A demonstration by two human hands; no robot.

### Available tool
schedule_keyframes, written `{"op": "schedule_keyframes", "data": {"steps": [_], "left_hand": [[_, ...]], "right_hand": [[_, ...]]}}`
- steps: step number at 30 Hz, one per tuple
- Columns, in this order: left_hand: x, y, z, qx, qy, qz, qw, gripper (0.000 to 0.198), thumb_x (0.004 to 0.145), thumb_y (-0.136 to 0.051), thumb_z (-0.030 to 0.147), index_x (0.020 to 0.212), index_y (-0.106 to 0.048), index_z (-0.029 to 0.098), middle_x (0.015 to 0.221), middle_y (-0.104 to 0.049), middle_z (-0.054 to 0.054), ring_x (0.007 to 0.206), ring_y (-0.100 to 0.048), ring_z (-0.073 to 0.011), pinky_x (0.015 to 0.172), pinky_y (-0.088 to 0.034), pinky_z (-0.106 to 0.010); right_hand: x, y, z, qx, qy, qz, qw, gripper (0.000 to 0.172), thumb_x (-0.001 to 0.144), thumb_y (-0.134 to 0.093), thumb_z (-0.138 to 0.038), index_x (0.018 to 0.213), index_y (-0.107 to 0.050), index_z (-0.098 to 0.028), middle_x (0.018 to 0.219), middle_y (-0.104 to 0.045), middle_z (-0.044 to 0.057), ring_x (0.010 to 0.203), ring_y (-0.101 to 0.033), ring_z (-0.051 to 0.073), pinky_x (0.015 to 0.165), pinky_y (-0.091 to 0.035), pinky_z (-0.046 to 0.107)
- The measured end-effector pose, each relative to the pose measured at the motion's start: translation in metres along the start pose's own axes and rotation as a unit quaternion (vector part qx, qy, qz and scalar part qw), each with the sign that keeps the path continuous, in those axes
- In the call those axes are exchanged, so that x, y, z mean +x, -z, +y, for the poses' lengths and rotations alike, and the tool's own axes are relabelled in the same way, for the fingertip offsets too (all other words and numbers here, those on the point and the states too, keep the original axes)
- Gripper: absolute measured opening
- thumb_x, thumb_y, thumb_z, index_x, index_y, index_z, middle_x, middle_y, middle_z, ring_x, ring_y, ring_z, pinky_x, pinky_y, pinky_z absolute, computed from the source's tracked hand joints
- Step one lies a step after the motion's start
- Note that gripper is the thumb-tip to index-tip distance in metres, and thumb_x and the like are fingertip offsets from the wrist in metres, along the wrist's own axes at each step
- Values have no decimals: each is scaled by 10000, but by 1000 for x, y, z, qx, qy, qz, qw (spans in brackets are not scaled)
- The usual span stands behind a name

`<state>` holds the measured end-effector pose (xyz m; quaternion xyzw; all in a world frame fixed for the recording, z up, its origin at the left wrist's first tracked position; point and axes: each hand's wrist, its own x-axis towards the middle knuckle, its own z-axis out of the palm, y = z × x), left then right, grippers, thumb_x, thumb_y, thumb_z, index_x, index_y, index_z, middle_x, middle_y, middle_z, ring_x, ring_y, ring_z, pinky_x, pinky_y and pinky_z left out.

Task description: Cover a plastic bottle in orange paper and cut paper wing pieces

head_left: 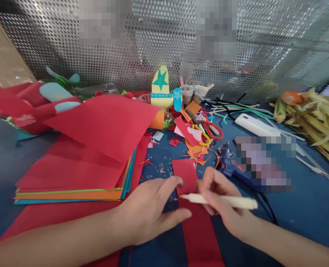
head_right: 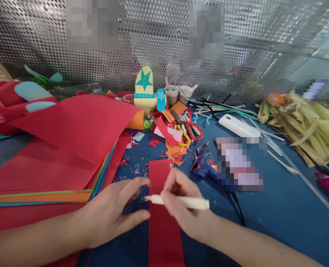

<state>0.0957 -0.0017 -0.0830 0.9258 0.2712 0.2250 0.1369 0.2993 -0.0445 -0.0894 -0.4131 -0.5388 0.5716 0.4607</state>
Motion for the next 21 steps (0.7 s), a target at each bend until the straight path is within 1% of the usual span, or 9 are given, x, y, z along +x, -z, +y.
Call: {"op": "schedule_keyframes", "data": {"steps": [1, 3, 4, 6, 8, 10, 14, 18, 21], "left_hand": [[-1, -1, -2, 11, 1, 16, 1000, 353, 961, -380, 432, 1139, -472, 142, 885, -687, -93, 724, -674, -205, 606, -555, -319], [-4, -4, -3, 37, -29, 35, 998, 295, 944, -423, 362, 1143, -503, 158, 929, -693, -101, 721, -684, -208, 605, -564, -327], [-6, -6, -3, 50, -54, 33, 997, 292, 930, -448, 356, 1142, -521, 169, 968, -694, -109, 728, -689, -216, 607, -568, -338], [-9, -8, -1, 72, -98, 6, 993, 352, 896, -495, 408, 1161, -542, 181, 1079, -682, -135, 735, -695, -238, 600, -575, -373], [-11, -10, 3, 81, -122, -36, 989, 441, 871, -512, 476, 1183, -548, 166, 1164, -660, -161, 728, -694, -253, 583, -574, -398], [-13, -10, 5, 80, -134, -68, 985, 486, 863, -502, 513, 1180, -558, 148, 1174, -660, -169, 716, -689, -259, 573, -569, -410], [-13, -8, 6, 69, -148, -87, 983, 502, 878, -461, 536, 1188, -557, 153, 1171, -662, -162, 714, -679, -262, 571, -560, -421], [-14, -7, 8, 71, -127, -119, 982, 606, 862, -458, 578, 1288, -496, 148, 1250, -613, -188, 754, -682, -270, 584, -565, -427], [-13, -8, 9, 74, -107, -150, 980, 663, 839, -456, 618, 1288, -505, 133, 1316, -561, -214, 777, -683, -287, 617, -569, -450]], "right_hand": [[2, 3, 1, 21, 12, 42, 999, 231, 959, -464, -344, 761, -421, -233, 530, -378, -96, 459, -302, 86, 475, -238, 238], [9, 7, 2, 45, 22, 124, 991, 228, 961, -448, -342, 758, -423, -241, 485, -371, -103, 441, -336, 93, 483, -276, 233], [12, 9, 1, 37, 19, 155, 987, 220, 948, -468, -339, 754, -428, -243, 494, -391, -98, 464, -377, 99, 502, -312, 232], [19, 11, -2, -6, 5, 184, 983, 196, 909, -527, -330, 753, -446, -243, 556, -444, -80, 540, -445, 112, 554, -378, 236], [24, 13, -5, -65, 2, 176, 982, 183, 877, -569, -326, 751, -472, -236, 633, -475, -61, 594, -463, 114, 583, -404, 237], [26, 15, -7, -108, 11, 160, 981, 199, 882, -560, -343, 737, -480, -231, 649, -477, -55, 590, -452, 111, 572, -401, 235], [27, 19, -4, -106, -3, 144, 984, 230, 888, -545, -355, 721, -445, -232, 557, -478, -68, 526, -429, 106, 526, -371, 229], [28, 20, 0, -102, -21, 101, 989, 224, 838, -620, -344, 767, -444, -227, 613, -451, -71, 517, -382, 93, 481, -311, 220], [30, 18, 1, -127, -6, 69, 989, 212, 877, -578, -353, 774, -438, -231, 640, -428, -66, 521, -366, 97, 477, -295, 233]]}}
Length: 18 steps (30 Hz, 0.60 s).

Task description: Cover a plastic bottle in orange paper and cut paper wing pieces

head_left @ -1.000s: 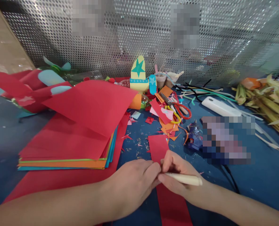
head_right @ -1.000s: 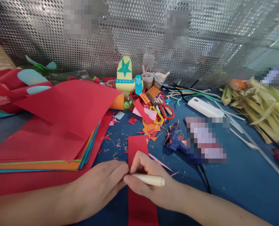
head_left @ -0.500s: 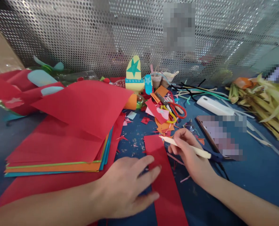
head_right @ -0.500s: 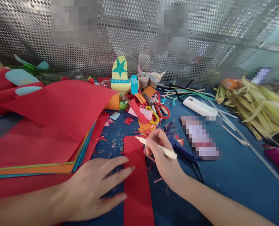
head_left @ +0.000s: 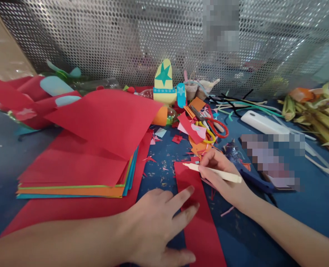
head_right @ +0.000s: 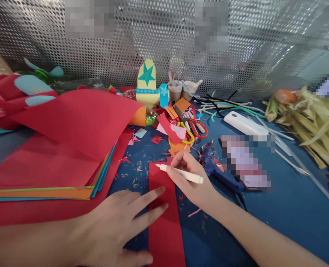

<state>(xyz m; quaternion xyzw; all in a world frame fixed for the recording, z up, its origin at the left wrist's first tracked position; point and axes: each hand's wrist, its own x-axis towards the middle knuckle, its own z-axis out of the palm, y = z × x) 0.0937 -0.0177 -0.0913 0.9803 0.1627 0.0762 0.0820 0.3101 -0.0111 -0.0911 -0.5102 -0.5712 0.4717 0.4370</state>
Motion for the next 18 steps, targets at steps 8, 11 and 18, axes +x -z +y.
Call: {"op": "schedule_keyframes", "data": {"steps": [8, 11, 18], "left_hand": [[3, 3, 0, 11, 4, -42, 999, 661, 856, -423, 625, 1332, -464, 167, 1369, -475, -287, 781, -675, -319, 590, -541, -459], [3, 2, 0, 16, -3, -52, 999, 661, 869, -392, 624, 1347, -439, 170, 1370, -463, -301, 783, -673, -311, 600, -538, -451], [4, 0, -1, 3, 15, -55, 998, 641, 845, -431, 642, 1334, -443, 226, 1355, -487, -272, 761, -666, -292, 607, -529, -430]], "right_hand": [[4, -4, 8, -66, 13, 9, 998, 238, 885, -573, -335, 726, -427, -233, 597, -392, -74, 508, -343, 98, 467, -270, 238], [3, -4, 11, -74, 5, 12, 997, 242, 881, -577, -332, 718, -429, -232, 599, -393, -71, 513, -349, 100, 473, -282, 239], [3, -6, 8, -83, 13, 9, 996, 233, 864, -581, -326, 697, -447, -236, 589, -398, -63, 504, -362, 108, 466, -299, 244]]}}
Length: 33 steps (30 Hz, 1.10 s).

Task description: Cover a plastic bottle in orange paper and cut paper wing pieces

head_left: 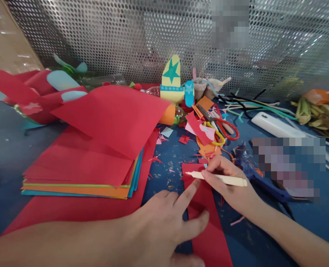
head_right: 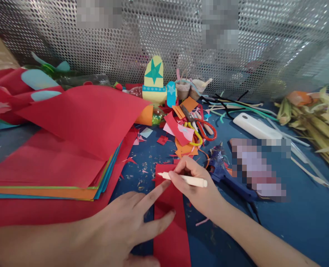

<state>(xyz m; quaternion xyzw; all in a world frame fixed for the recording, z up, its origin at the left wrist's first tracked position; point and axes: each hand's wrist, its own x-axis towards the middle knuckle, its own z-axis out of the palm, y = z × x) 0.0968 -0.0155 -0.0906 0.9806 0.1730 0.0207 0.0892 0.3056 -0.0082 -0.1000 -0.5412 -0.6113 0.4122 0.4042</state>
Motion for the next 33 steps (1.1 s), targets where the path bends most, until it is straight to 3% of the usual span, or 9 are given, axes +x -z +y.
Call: {"op": "schedule_keyframes", "data": {"steps": [14, 25, 33], "left_hand": [[2, 1, 1, 9, -9, 4, 1000, 630, 844, -456, 624, 1317, -446, 208, 1293, -547, -280, 726, -663, -296, 560, -523, -414], [4, 5, 1, 0, -8, -23, 1000, 609, 857, -452, 595, 1326, -436, 206, 1290, -544, -287, 766, -673, -320, 583, -533, -441], [4, 4, 0, -4, -8, -39, 999, 600, 872, -437, 575, 1344, -411, 206, 1390, -435, -311, 806, -671, -336, 600, -528, -453]], "right_hand": [[-2, -1, 4, -6, -10, -16, 1000, 243, 872, -587, -335, 695, -453, -235, 590, -430, -60, 508, -370, 108, 466, -302, 243], [-4, 0, 4, -32, 0, -25, 999, 249, 906, -560, -373, 726, -452, -239, 601, -434, -58, 521, -390, 110, 470, -317, 240], [-3, -2, -1, -66, 14, 6, 998, 242, 899, -552, -317, 710, -424, -237, 576, -397, -76, 491, -364, 97, 449, -312, 215]]}}
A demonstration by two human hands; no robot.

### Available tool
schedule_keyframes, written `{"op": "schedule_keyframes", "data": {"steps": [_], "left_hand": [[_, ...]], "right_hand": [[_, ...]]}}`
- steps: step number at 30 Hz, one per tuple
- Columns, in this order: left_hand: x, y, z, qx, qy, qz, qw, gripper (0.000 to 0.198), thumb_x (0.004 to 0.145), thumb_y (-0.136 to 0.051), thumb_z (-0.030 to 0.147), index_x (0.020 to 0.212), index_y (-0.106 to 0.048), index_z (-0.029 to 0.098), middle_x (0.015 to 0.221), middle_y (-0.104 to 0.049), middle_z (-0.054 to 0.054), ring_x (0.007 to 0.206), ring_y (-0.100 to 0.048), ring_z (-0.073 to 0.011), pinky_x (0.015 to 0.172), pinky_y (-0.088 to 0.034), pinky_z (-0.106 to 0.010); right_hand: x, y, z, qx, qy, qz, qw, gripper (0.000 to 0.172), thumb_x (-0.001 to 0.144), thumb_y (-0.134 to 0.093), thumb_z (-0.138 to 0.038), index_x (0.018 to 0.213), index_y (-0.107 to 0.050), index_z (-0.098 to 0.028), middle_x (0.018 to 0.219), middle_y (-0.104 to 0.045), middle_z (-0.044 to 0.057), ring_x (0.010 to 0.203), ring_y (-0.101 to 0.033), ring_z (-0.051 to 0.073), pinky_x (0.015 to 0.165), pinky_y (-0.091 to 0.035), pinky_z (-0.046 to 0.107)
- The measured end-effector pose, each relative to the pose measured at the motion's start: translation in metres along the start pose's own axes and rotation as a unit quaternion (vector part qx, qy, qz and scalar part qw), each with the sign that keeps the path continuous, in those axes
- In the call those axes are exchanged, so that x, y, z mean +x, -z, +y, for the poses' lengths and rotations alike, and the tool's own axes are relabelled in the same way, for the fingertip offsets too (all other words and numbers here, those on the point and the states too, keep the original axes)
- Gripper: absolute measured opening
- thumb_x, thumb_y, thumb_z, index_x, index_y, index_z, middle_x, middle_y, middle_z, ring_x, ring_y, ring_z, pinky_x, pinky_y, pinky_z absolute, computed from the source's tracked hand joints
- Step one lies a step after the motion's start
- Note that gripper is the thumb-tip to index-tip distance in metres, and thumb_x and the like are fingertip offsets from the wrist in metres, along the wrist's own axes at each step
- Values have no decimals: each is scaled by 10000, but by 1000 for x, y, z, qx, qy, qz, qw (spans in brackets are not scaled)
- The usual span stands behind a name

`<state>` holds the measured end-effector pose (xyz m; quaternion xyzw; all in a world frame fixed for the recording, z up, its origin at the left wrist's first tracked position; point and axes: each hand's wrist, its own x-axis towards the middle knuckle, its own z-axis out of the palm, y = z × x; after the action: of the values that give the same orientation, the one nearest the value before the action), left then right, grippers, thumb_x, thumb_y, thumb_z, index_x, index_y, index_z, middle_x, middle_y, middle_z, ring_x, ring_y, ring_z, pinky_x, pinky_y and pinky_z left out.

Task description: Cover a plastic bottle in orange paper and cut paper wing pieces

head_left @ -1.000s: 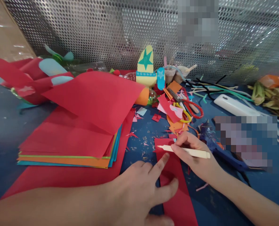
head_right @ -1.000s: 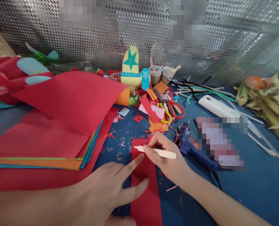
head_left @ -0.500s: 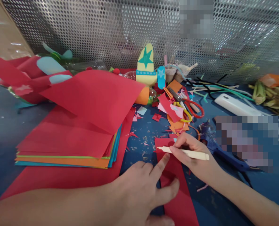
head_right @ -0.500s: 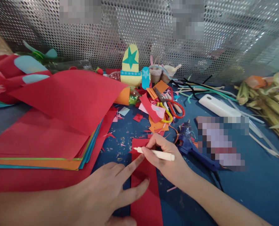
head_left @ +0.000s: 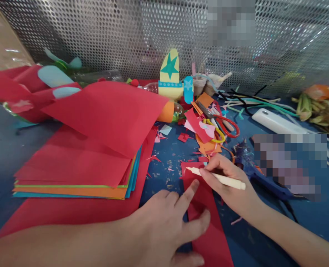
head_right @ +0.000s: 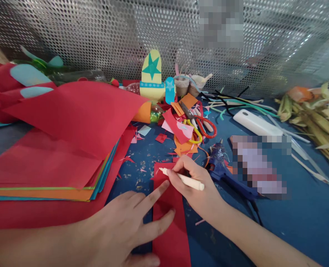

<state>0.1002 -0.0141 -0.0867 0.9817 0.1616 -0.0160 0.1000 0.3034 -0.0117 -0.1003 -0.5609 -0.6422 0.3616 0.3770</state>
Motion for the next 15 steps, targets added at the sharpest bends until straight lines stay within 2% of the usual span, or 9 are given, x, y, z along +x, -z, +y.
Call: {"op": "schedule_keyframes", "data": {"steps": [5, 15], "left_hand": [[0, 1, 0, -5, 2, -14, 1000, 592, 878, -433, 566, 1353, -407, 213, 1406, -420, -305, 823, -667, -344, 609, -524, -458], [-2, -5, 0, 11, 3, 7, 1000, 605, 876, -405, 582, 1371, -385, 234, 1425, -397, -294, 792, -650, -311, 617, -496, -435]], "right_hand": [[0, 1, -2, -33, 12, 36, 999, 235, 893, -543, -286, 703, -413, -237, 574, -364, -84, 485, -352, 93, 444, -314, 203], [1, 1, -7, -67, 26, 70, 995, 220, 875, -514, -263, 700, -381, -244, 561, -357, -88, 456, -353, 90, 417, -318, 196]]}}
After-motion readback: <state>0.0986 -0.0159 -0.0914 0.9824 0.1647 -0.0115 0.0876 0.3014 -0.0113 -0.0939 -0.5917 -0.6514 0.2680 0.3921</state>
